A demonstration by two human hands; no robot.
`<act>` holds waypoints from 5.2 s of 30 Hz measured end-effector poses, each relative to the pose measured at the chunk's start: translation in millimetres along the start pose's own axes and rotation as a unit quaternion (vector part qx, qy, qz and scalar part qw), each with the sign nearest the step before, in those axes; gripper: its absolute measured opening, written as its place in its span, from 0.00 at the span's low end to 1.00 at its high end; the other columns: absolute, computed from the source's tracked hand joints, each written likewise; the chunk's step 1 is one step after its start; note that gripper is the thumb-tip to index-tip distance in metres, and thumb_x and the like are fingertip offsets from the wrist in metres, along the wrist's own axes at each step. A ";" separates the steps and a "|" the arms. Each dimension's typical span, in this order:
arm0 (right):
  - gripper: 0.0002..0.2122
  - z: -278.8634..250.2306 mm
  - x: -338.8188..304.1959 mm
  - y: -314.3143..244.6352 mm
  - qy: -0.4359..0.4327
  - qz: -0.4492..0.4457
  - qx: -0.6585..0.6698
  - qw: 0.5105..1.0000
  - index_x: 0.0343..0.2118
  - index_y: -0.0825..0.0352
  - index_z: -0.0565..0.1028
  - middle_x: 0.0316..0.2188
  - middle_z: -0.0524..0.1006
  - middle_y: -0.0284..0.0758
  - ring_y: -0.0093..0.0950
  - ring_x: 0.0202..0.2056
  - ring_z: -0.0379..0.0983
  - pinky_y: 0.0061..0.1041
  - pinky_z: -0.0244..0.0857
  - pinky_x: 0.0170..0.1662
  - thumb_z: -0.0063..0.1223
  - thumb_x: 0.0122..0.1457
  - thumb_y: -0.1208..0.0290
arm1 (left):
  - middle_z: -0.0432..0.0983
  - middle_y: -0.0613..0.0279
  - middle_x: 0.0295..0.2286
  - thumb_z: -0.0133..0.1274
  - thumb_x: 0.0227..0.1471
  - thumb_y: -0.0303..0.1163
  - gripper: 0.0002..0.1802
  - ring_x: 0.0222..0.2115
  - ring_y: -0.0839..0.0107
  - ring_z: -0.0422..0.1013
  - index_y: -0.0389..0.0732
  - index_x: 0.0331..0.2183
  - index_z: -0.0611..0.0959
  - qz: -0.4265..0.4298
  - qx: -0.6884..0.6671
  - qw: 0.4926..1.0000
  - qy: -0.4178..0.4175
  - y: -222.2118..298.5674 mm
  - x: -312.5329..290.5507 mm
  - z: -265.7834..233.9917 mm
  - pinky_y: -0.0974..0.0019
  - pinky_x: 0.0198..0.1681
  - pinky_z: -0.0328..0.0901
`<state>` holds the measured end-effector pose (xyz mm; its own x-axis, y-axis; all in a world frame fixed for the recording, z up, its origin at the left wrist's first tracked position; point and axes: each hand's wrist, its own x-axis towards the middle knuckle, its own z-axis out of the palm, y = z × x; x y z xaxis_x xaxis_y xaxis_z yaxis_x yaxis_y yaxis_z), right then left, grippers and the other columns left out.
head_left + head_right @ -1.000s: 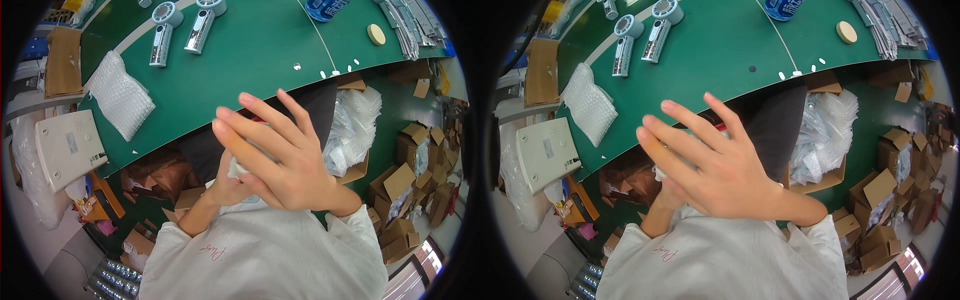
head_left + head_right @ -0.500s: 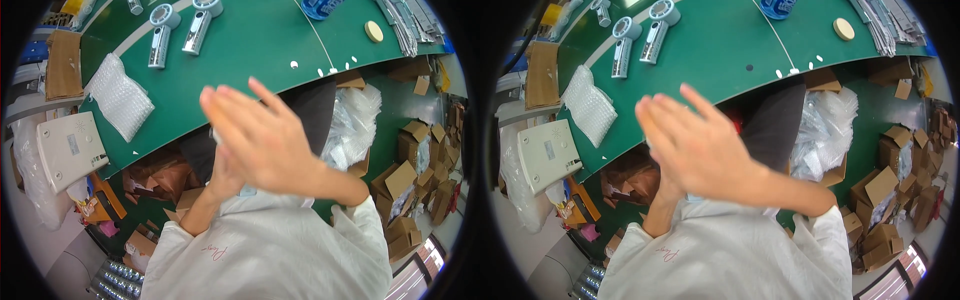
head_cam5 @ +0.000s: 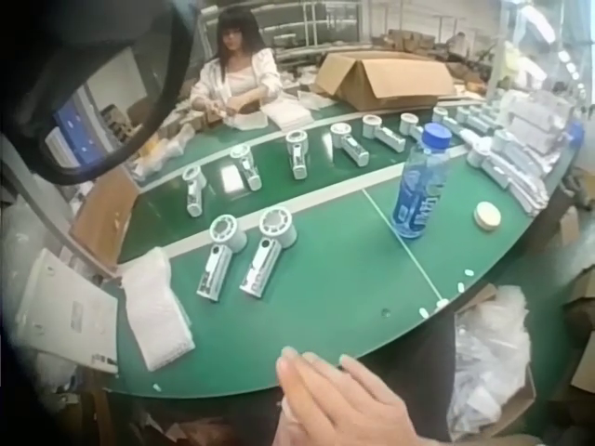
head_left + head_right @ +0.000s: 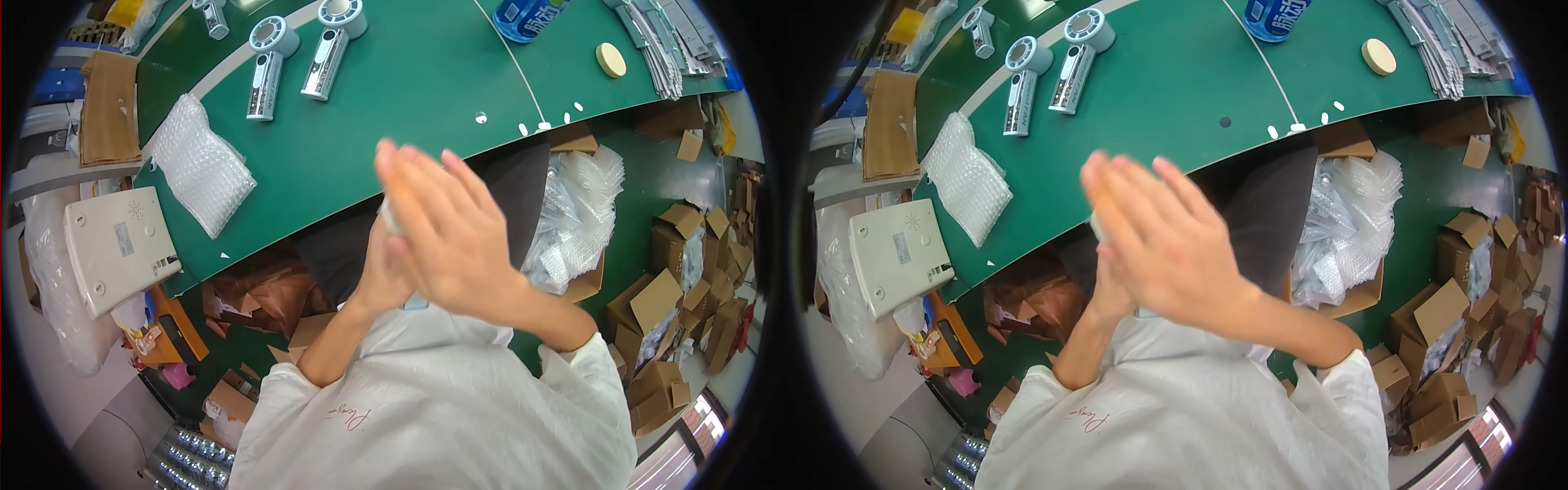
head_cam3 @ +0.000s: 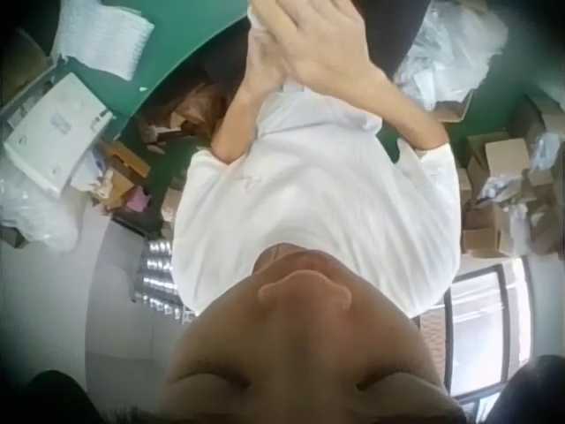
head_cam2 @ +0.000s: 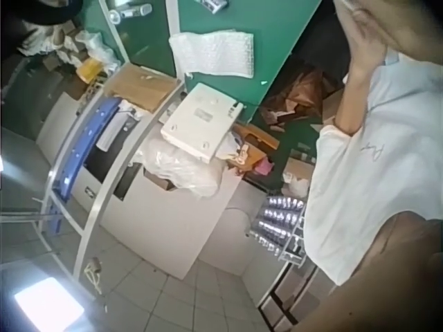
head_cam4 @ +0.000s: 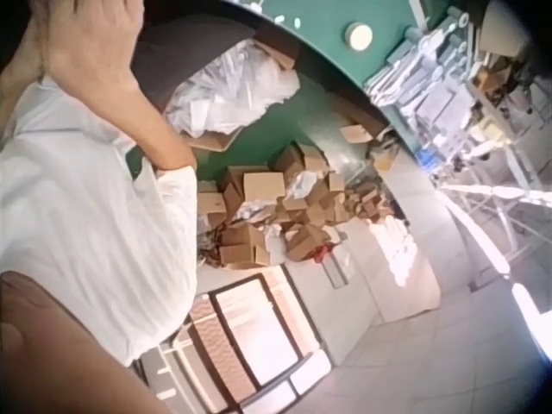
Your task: Packaging shower heads into bubble wrap bags on an assembly line.
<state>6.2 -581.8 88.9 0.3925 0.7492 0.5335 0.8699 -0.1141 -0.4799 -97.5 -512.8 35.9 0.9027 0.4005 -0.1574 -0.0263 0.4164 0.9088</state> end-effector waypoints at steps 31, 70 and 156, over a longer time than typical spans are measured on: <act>0.26 -2.0 5.7 24.5 -0.152 0.292 0.710 0.623 0.52 0.75 0.74 0.49 0.78 0.47 0.33 0.44 0.77 0.26 0.72 0.47 0.35 0.67 0.55 | 0.77 0.56 0.39 0.64 0.38 0.22 0.40 0.36 0.68 0.73 0.34 0.55 0.67 -0.060 -0.161 0.982 -0.076 1.4 -32.3 -9.4 0.69 0.44 0.67; 0.29 -16.1 13.3 10.8 0.048 0.352 0.711 0.607 0.65 0.69 0.58 0.63 0.61 0.53 0.44 0.62 0.62 0.36 0.61 0.60 0.25 0.70 0.51 | 0.75 0.52 0.37 0.56 0.45 0.14 0.43 0.24 0.70 0.71 0.36 0.61 0.57 -0.067 -0.182 0.981 -0.033 22.9 -22.9 0.4 0.72 0.24 0.68; 0.32 14.8 -38.6 21.8 -0.131 0.398 0.609 0.673 0.68 0.66 0.50 0.57 0.66 0.46 0.32 0.52 0.68 0.30 0.69 0.48 0.51 0.64 0.70 | 0.66 0.49 0.54 0.50 0.51 0.16 0.42 0.45 0.69 0.70 0.41 0.64 0.54 0.086 0.028 0.994 0.056 4.8 4.9 -17.2 0.71 0.45 0.68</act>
<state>5.6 -603.5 47.5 0.3843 0.8747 -0.2954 -0.5379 -0.0479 -0.8416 -100.6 -494.8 32.8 0.8332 0.5517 -0.0379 -0.1492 0.2901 0.9453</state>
